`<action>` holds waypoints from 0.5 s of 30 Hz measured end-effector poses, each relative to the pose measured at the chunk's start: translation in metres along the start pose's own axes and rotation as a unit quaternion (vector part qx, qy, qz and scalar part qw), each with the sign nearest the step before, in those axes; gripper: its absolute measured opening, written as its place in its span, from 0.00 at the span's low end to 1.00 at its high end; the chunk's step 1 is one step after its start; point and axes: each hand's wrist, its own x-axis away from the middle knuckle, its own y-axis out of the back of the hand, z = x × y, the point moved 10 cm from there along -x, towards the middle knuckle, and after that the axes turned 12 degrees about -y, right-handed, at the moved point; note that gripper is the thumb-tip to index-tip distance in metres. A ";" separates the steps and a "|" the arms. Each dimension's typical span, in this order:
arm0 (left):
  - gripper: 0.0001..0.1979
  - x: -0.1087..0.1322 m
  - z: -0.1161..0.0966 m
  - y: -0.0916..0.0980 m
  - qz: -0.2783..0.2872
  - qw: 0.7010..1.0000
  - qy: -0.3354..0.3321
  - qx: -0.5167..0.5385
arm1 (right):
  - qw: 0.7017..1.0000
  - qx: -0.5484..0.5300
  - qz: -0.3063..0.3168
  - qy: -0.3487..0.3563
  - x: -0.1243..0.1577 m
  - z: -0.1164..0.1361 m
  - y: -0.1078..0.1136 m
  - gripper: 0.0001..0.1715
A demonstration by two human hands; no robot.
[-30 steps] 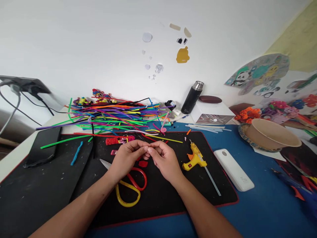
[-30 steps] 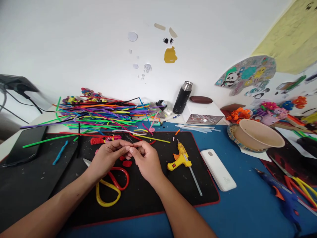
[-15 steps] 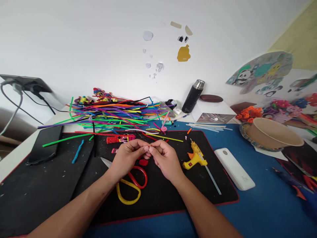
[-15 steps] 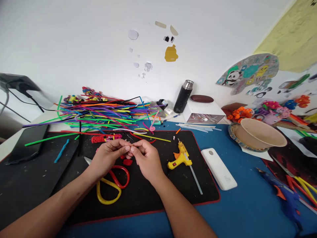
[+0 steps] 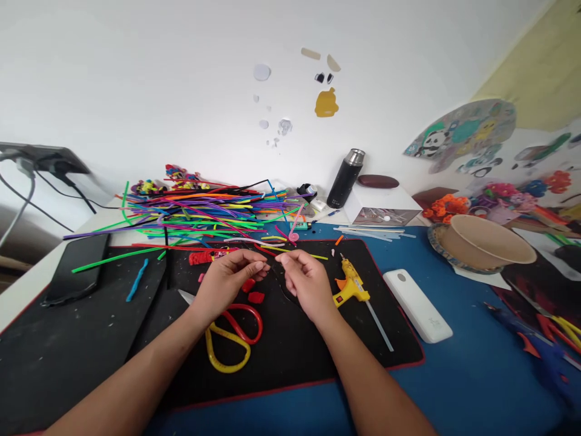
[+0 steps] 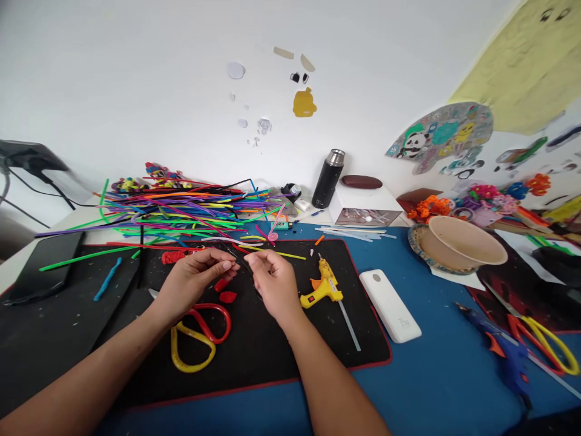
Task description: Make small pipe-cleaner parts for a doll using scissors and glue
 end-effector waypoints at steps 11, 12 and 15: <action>0.09 -0.019 -0.013 -0.049 0.163 0.950 -0.121 -0.239 | 0.998 -0.052 -0.018 -0.013 -0.004 0.002 0.018 0.20; 0.10 -0.020 -0.011 -0.057 0.183 0.940 -0.130 -0.258 | 0.998 -0.057 -0.018 -0.011 -0.004 0.003 0.019 0.20; 0.08 -0.022 -0.005 -0.079 0.233 0.900 -0.163 -0.329 | 0.996 -0.080 -0.030 -0.006 -0.005 0.006 0.026 0.21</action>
